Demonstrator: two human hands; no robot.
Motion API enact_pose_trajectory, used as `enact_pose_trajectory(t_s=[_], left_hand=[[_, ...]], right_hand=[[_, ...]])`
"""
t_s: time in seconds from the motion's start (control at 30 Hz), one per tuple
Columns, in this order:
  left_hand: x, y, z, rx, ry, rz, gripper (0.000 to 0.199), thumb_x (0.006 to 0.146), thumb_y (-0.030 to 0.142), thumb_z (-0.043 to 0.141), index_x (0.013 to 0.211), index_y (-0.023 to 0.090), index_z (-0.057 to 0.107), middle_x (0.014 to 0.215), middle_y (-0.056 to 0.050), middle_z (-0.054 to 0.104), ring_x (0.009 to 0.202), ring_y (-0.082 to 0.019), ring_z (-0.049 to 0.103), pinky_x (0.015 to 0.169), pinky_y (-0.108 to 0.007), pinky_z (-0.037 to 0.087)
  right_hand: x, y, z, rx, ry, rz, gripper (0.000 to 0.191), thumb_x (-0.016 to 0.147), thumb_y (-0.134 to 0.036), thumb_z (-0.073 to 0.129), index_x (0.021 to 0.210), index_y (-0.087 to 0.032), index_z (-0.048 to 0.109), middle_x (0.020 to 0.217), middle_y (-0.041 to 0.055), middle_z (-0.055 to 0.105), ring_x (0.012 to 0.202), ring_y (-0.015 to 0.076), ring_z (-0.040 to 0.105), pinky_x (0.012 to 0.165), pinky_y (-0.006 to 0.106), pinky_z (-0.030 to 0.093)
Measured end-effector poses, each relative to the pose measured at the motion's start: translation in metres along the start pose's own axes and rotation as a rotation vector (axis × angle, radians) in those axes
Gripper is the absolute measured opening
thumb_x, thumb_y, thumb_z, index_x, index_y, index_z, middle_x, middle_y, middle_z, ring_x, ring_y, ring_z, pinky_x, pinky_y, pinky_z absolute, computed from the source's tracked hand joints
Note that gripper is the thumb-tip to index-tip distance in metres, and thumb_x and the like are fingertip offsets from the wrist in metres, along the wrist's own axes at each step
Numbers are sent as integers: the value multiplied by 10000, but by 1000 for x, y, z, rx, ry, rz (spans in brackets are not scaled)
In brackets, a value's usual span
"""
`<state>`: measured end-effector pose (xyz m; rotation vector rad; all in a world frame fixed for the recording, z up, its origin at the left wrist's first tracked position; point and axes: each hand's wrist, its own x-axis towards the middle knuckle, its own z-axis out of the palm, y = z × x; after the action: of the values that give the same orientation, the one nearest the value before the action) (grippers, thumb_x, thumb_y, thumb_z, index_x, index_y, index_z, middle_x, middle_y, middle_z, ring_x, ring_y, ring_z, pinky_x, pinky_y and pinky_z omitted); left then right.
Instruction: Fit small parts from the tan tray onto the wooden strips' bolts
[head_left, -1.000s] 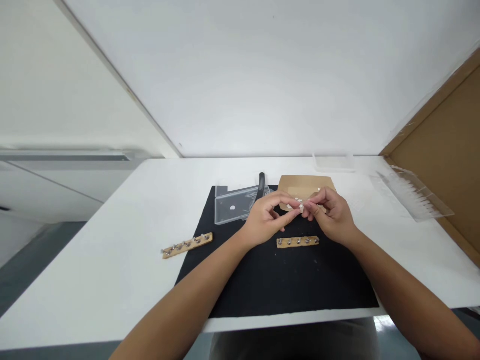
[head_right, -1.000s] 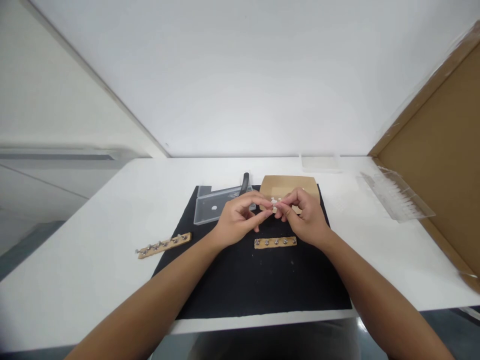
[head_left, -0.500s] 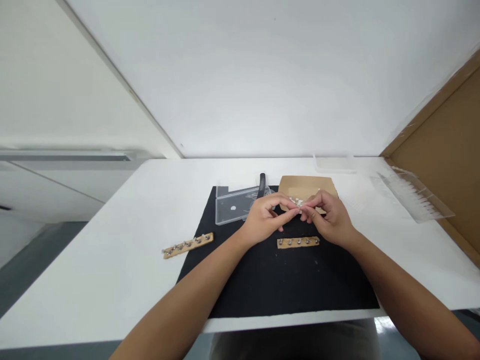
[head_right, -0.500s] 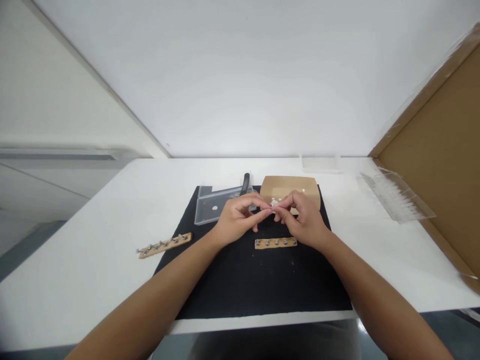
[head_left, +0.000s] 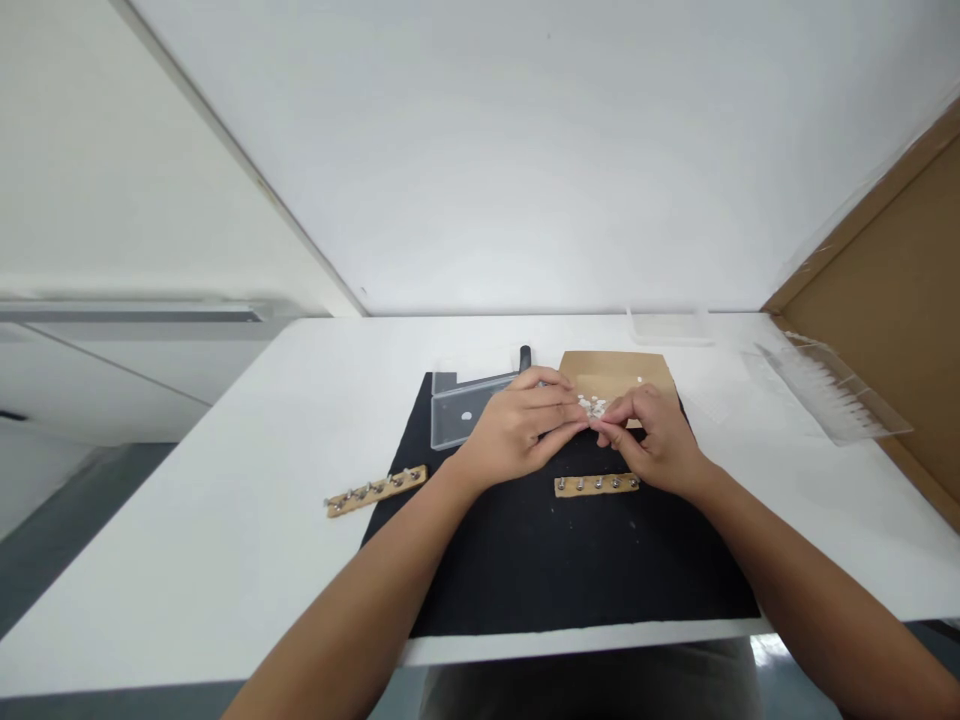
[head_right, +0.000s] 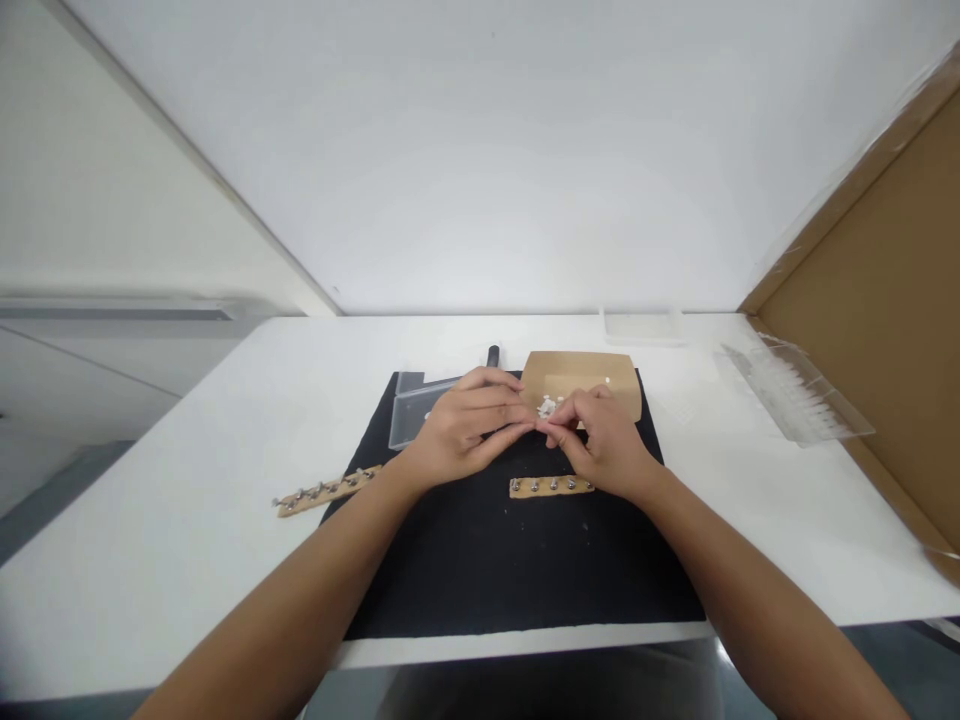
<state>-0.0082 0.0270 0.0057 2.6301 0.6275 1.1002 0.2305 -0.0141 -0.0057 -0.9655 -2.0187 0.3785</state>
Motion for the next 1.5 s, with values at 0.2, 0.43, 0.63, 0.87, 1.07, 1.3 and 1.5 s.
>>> enact_pose_trajectory(t_s=[0.2, 0.43, 0.63, 0.87, 1.07, 1.3, 1.5], left_hand=[[-3, 2, -5, 304, 4, 228, 163, 1026, 186, 670, 1153, 200, 771, 1043, -36, 816, 1291, -266, 662, 959, -373, 633], [-4, 3, -10, 562, -28, 375, 145, 1035, 143, 639, 1146, 133, 732, 1065, -62, 809, 1215, -285, 689, 827, -358, 622], [-7, -9, 5, 582, 162, 250, 199, 998, 121, 678, 1175, 186, 741, 1007, -51, 816, 1103, -262, 703, 778, -338, 588], [-11, -14, 25, 584, 233, 24, 115, 1008, 150, 684, 1052, 198, 779, 966, -12, 831, 806, -175, 705, 676, -294, 531], [-14, -18, 34, 583, 168, -115, 218, 1068, 158, 566, 1104, 196, 777, 1057, -48, 829, 821, -167, 742, 622, -282, 460], [-16, -22, 35, 548, 116, -241, 225, 1100, 293, 554, 983, 187, 715, 902, -51, 788, 759, -173, 721, 589, -276, 390], [-12, -16, 27, 72, 137, -408, 185, 1043, 345, 596, 986, 186, 673, 823, -27, 721, 677, -148, 654, 615, -259, 458]], right_hand=[[-1, 8, 1, -24, -57, -33, 160, 1035, -264, 685, 932, -246, 563, 781, -53, 784, 684, 166, 706, 863, 404, 415], [0, 9, 0, -59, -51, -56, 167, 1033, -267, 690, 924, -242, 565, 777, -58, 782, 675, 158, 695, 848, 388, 407], [0, 8, 0, -89, -34, -73, 176, 1035, -276, 689, 911, -238, 571, 777, -61, 788, 636, 143, 672, 845, 378, 406], [-1, 7, -2, -130, -42, -119, 177, 1040, -291, 685, 904, -231, 590, 782, -57, 777, 623, 128, 652, 844, 369, 413], [-1, 9, 0, -238, -50, -137, 192, 1060, -304, 645, 891, -226, 597, 785, -40, 775, 617, 137, 649, 845, 378, 406], [-2, 20, 2, -277, 62, -10, 206, 1054, -347, 659, 895, -228, 602, 818, -14, 787, 668, 161, 704, 864, 376, 417], [-2, 15, 3, -348, 133, -152, 234, 1048, -305, 686, 863, -225, 566, 820, -29, 793, 628, 131, 685, 800, 359, 408]])
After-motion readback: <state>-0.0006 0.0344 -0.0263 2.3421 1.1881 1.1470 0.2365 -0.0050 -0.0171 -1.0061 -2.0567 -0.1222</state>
